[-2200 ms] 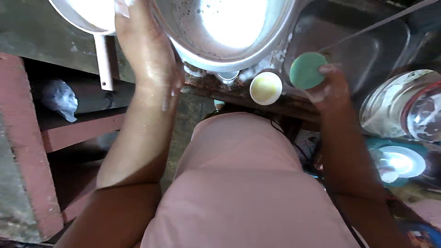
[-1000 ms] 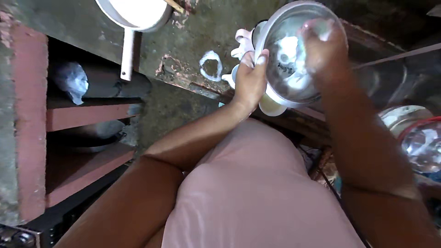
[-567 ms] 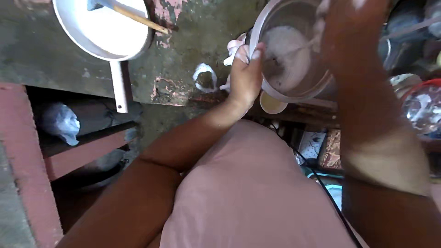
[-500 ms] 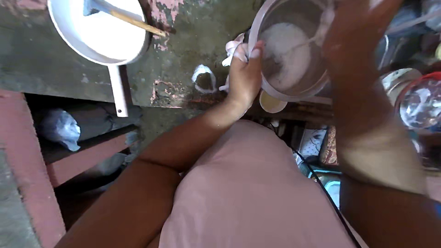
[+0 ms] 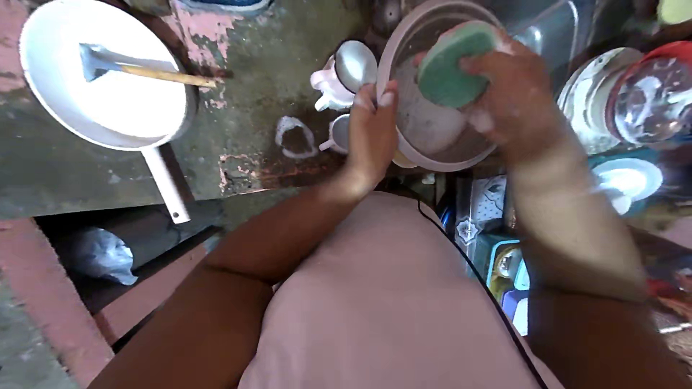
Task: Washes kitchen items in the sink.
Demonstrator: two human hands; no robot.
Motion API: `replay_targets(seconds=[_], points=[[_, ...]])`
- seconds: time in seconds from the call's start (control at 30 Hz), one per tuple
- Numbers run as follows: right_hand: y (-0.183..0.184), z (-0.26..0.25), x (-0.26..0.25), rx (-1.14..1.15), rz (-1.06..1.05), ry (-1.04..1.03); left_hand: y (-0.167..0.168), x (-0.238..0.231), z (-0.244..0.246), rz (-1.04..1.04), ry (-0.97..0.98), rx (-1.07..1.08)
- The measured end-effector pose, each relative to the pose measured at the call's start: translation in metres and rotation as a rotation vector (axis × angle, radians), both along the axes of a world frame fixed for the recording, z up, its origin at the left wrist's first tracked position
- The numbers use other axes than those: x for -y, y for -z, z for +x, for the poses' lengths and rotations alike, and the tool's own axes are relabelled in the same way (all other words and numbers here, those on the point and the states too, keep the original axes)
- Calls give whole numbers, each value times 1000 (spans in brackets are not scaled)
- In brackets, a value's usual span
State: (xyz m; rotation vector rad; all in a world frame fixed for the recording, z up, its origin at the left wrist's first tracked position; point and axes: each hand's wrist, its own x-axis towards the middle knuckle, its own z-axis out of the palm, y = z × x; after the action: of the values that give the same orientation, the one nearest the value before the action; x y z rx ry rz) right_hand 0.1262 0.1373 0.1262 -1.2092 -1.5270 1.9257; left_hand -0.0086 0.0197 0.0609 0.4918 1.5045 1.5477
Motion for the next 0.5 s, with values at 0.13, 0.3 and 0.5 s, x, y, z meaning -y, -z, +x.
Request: replay_targets(seconds=[0.13, 0.3, 0.5], points=[[15, 43, -17, -410, -512, 37, 6, -8, 28, 99, -25, 52], [37, 81, -38, -664, -555, 12, 8, -16, 61, 76, -60, 32], [57, 87, -55, -411, -389, 55, 20, -25, 94, -1, -179, -27]])
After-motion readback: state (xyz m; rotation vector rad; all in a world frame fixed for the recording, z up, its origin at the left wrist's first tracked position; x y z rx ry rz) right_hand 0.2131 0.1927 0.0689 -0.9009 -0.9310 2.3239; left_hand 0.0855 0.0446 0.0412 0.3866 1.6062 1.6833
